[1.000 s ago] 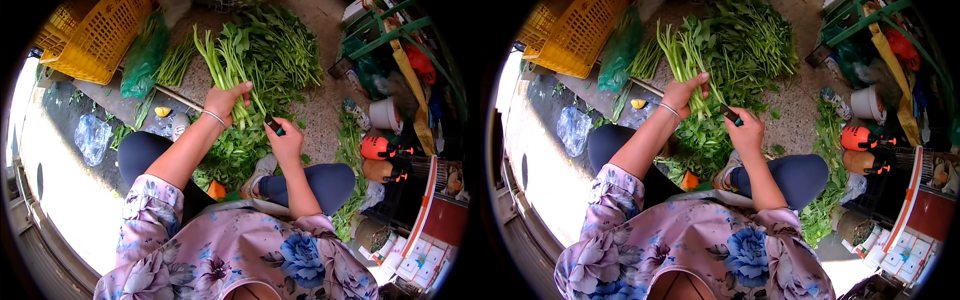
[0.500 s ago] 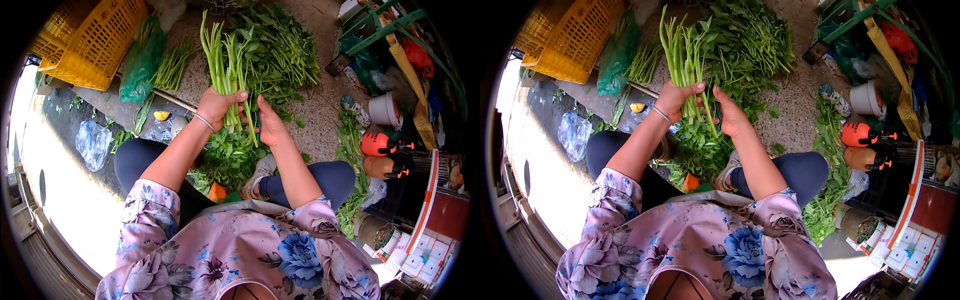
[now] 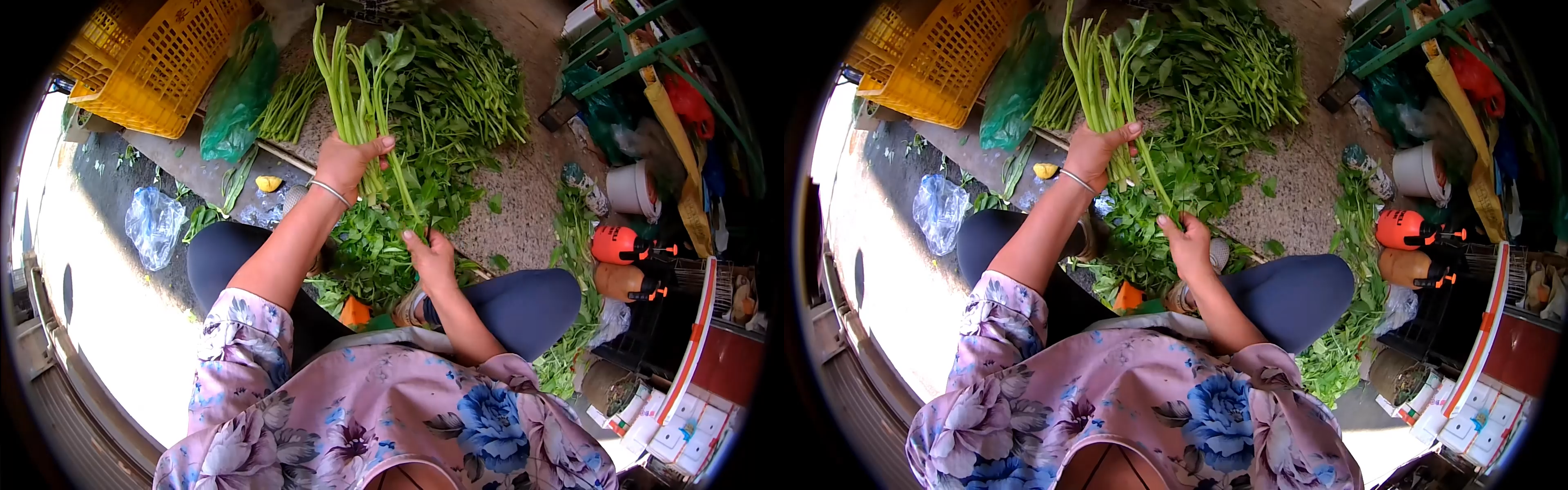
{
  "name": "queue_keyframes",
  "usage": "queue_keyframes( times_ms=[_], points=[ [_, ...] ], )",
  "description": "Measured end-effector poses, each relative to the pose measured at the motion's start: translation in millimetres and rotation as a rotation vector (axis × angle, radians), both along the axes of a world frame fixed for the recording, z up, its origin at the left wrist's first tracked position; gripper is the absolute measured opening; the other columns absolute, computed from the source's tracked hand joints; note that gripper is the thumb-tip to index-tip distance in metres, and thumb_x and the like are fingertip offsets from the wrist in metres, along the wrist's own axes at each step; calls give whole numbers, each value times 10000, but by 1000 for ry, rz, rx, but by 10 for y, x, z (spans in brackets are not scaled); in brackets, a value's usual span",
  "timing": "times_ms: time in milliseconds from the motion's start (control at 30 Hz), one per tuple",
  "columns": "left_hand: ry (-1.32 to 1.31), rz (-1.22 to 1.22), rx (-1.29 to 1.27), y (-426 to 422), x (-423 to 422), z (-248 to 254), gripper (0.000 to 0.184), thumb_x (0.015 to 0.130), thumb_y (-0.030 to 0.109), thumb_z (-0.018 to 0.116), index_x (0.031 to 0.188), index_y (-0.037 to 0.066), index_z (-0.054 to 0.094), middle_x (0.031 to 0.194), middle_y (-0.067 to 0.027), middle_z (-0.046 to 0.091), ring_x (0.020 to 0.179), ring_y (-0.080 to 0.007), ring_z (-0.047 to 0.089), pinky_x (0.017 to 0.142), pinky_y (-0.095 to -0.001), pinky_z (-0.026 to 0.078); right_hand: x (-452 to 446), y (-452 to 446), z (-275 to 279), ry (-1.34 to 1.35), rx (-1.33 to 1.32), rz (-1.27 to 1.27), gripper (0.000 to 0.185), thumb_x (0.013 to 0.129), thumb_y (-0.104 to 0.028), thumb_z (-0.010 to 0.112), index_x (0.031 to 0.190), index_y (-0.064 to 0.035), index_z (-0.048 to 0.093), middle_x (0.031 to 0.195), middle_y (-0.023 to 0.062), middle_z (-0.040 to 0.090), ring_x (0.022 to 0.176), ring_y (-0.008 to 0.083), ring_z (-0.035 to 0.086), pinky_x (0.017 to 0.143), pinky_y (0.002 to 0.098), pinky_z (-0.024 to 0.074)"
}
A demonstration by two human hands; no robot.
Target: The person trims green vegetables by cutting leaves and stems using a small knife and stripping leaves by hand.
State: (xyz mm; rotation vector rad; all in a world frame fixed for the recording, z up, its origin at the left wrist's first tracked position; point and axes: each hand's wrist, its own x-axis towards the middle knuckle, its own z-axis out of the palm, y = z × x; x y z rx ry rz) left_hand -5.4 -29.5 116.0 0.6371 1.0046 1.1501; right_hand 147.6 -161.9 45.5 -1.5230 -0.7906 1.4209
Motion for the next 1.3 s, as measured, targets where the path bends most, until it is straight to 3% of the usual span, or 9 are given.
queue_keyframes(
  times_ms=[67, 133, 233, 367, 800, 867, 1000, 1200, 1300],
  points=[
    [-9, 33, -22, 28, -48, -8, 225, 706, -19, 659, 889, 29, 537, 758, -53, 595, 643, -146, 571, 518, -262, 459, 43, -330, -347, -307, -38, 156, 242, 760, -212, 653, 847, 4, 585, 640, 0, 546, 563, 83, 455, 540, 253, 381],
    [-11, -3, -40, 35, -90, 68, 209, 717, -13, 648, 887, 34, 536, 761, -57, 596, 637, -154, 580, 518, -261, 458, 122, -383, -258, -689, -160, 573, 643, 623, -435, 726, 1073, -6, 561, 951, 196, 601, 851, 256, 589, 778, 310, 439],
    [-81, -111, -37, -22, -71, 98, 189, 723, -11, 639, 878, 28, 537, 756, -60, 594, 634, -166, 587, 509, -261, 449, 213, -98, -207, -933, -106, 433, 908, 624, -523, 686, 1303, -47, 318, 1190, 258, 454, 1041, 304, 510, 859, 326, 399],
    [-29, -202, 19, -67, -28, 66, 196, 710, 24, 667, 869, 39, 553, 738, -31, 581, 625, -147, 584, 508, -248, 443, 175, 541, 519, 18, 8, 109, 480, 863, -349, 505, 1227, -43, 440, 695, -19, 457, 540, 46, 375, 414, 171, 284],
    [-24, -264, 0, -151, -48, 8, 262, 676, 1, 687, 900, 27, 553, 771, -39, 586, 663, -154, 577, 585, -276, 487, 112, 939, 579, 139, 275, -141, 439, 847, -283, 546, 1211, -62, 444, 638, -46, 406, 499, 36, 351, 405, 165, 268],
    [7, -307, -43, -186, -61, 60, 258, 679, -4, 683, 898, 18, 548, 755, -45, 585, 640, -163, 584, 554, -273, 485, 181, 910, 642, 763, 62, 172, 476, 849, -336, 523, 1205, -41, 406, 611, -39, 367, 487, 45, 334, 394, 178, 264],
    [-8, -367, -63, -229, -56, 106, 218, 702, -27, 656, 878, 13, 534, 735, -48, 581, 606, -166, 584, 480, -255, 444, 274, 1117, 593, 1170, -1, 347, 461, 864, -357, 483, 1190, -43, 395, 603, -34, 374, 476, 59, 323, 382, 185, 267],
    [-38, -381, -108, -251, -49, -18, 294, 660, -19, 694, 895, 0, 519, 764, -87, 599, 613, -182, 598, 542, -278, 497, 467, 1438, 687, 981, 58, 282, 380, 831, -360, 546, 1102, -99, 494, 602, -60, 380, 475, 41, 339, 376, 169, 251],
    [-34, -385, -175, -202, -81, 37, 271, 672, -59, 668, 897, 4, 530, 711, -65, 571, 601, -173, 578, 574, -288, 511, 484, 1396, 711, 218, 66, 132, 227, 833, -303, 567, 891, -87, 602, 599, -58, 422, 454, 31, 323, 373, 182, 226]
  ],
)
